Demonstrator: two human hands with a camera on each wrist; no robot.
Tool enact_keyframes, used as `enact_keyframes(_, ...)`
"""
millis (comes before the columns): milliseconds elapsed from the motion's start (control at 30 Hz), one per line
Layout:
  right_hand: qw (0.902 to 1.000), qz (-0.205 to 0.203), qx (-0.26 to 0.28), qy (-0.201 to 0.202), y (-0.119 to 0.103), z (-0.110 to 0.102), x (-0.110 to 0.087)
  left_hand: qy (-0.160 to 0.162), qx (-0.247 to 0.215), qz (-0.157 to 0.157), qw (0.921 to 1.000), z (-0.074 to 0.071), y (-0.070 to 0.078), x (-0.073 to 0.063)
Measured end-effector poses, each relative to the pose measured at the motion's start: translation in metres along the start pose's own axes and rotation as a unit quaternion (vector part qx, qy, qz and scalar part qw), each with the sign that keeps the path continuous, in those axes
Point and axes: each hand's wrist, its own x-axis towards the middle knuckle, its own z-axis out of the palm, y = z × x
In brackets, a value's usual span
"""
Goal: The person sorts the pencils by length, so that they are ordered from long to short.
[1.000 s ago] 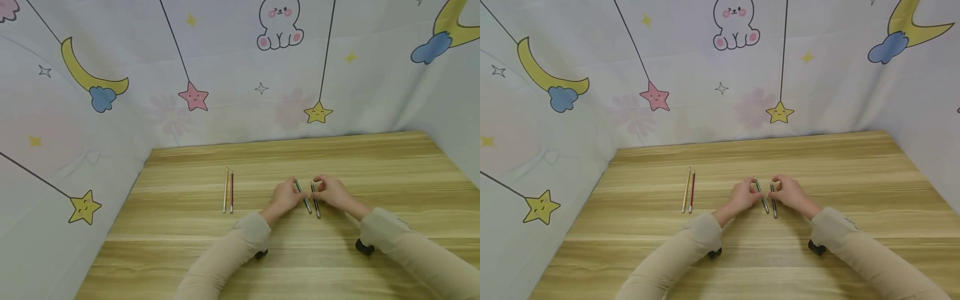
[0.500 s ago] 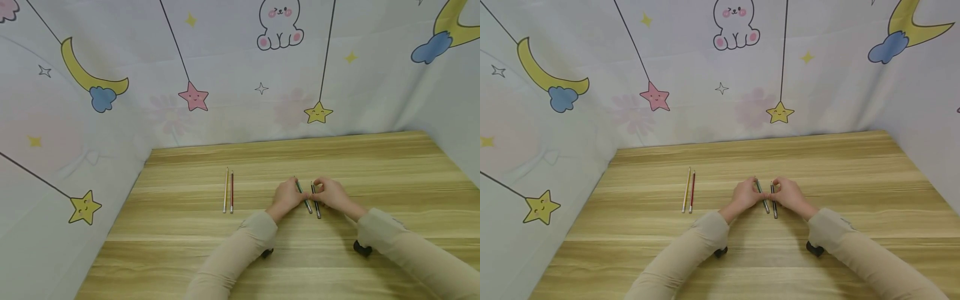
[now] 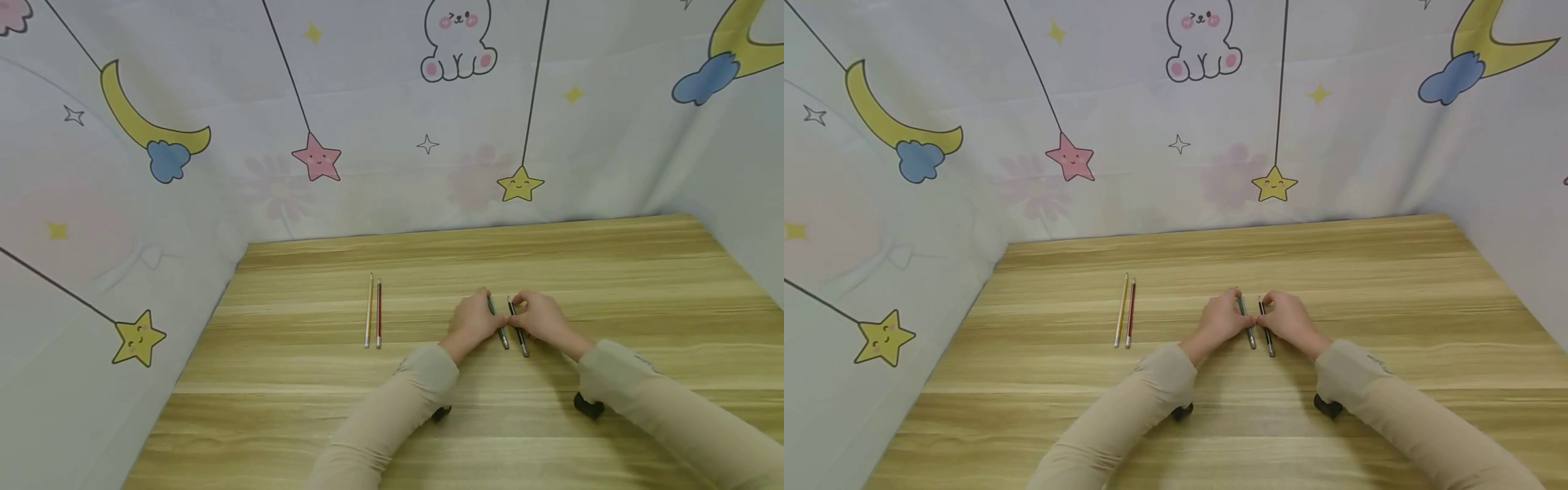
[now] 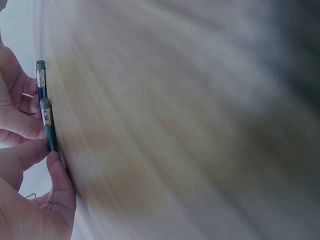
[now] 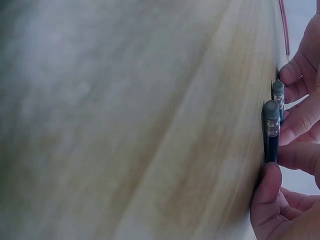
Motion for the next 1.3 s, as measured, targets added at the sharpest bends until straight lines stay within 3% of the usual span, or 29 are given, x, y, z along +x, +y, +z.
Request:
enact_keyframes(633,0.9999,0.007,0.008,-0.002,0.0008,-0.0005,0.0019,0.01,-0.007,-0.012,0.9999,0.002,0.0035,0.0025)
enact_keyframes(967,0.9999,0.006,0.008,0.007,0.001,-0.0005,0.0029,-0.004,-0.018,-0.019,0.9996,-0.0006,0.002,0.0019)
enact_keyframes(1300,0.9991,0.007,0.038,0.019,-0.0018,-0.0034,0.0017,-0.002,-0.052,0.002,0.9986,-0.0038,-0.0026,0.0004)
